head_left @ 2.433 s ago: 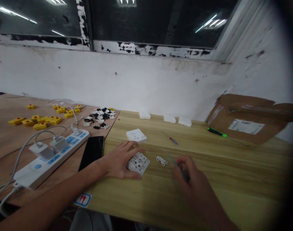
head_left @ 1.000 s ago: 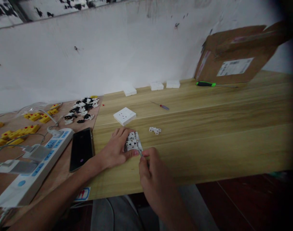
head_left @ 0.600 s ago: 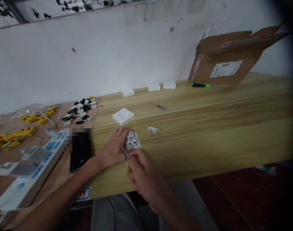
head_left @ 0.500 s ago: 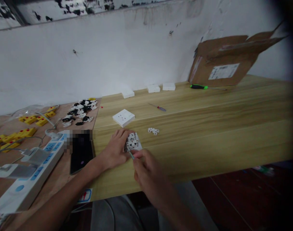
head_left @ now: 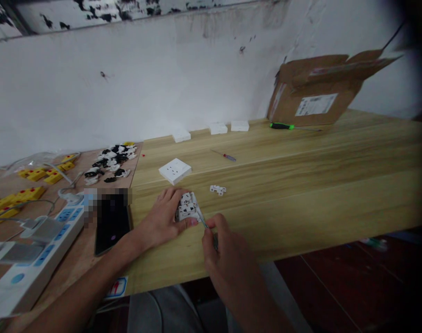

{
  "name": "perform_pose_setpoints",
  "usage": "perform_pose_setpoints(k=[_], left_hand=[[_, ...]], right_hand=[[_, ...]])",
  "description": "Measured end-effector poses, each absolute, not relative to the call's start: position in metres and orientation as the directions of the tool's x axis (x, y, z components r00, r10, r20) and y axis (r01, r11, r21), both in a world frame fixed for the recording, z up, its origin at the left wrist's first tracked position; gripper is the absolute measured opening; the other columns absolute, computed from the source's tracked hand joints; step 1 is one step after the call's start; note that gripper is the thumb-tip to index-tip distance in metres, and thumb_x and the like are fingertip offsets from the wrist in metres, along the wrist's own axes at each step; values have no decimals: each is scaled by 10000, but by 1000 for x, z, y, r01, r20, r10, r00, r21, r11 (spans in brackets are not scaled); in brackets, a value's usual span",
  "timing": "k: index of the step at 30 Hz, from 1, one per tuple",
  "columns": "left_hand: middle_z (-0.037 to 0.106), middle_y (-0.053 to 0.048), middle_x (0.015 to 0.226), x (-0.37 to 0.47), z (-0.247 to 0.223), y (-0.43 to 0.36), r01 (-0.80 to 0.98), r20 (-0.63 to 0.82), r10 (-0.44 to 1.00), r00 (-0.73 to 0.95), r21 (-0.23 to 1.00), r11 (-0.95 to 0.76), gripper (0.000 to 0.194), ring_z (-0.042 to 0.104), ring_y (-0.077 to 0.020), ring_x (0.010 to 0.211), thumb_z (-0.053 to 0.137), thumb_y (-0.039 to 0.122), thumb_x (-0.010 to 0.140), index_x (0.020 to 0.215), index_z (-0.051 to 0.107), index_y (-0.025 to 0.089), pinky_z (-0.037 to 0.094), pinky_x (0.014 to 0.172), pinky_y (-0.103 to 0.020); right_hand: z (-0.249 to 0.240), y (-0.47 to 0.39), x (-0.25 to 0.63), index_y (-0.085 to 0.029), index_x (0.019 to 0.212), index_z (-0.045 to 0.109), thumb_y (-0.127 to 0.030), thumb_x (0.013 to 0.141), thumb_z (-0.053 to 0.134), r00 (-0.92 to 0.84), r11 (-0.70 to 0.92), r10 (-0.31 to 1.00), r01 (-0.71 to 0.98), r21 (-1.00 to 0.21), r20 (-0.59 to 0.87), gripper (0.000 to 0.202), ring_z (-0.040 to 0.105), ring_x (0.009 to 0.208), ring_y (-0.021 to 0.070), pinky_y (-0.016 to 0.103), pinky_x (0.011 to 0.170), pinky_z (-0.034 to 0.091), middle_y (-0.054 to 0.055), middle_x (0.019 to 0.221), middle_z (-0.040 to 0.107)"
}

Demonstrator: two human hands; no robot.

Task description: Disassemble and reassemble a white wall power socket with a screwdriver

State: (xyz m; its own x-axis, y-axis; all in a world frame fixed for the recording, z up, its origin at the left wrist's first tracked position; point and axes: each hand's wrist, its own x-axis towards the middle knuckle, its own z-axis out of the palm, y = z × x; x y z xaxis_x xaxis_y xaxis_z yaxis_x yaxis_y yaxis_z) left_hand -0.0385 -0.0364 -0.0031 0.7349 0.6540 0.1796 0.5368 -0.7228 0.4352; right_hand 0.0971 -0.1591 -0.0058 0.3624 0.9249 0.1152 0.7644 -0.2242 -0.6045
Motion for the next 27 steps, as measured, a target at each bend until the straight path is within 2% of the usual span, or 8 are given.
perform_pose_setpoints(k=[8,19,27], left_hand=[[490,-105,1254,-38,-1,-38,535,167,657,735,452,-714,597,435,-291,1172,647,465,865,1348,426,193,389,1016,-463],[486,-109,1285,-37,-2,-36,533,170,668,724,476,-699,626,436,-296,1183,685,432,832,1347,432,180,380,1038,-466],[490,-114,1262,-36,-2,-35,524,169,656,736,470,-710,578,441,-302,1176,645,429,854,1340,441,192,392,1022,-478]], right_hand=[[-5,-159,104,-204,928,542,-178,910,436,321,-189,944,707,-681,71,111,627,644,187,257,579,330,21,678,651],[7,-148,123,-193,869,548,-232,885,453,258,-239,959,505,-829,-119,104,603,755,189,263,627,362,28,772,642],[-2,-149,104,-196,852,531,-166,866,441,325,-189,945,597,-780,20,97,604,703,180,257,611,339,27,736,644]])
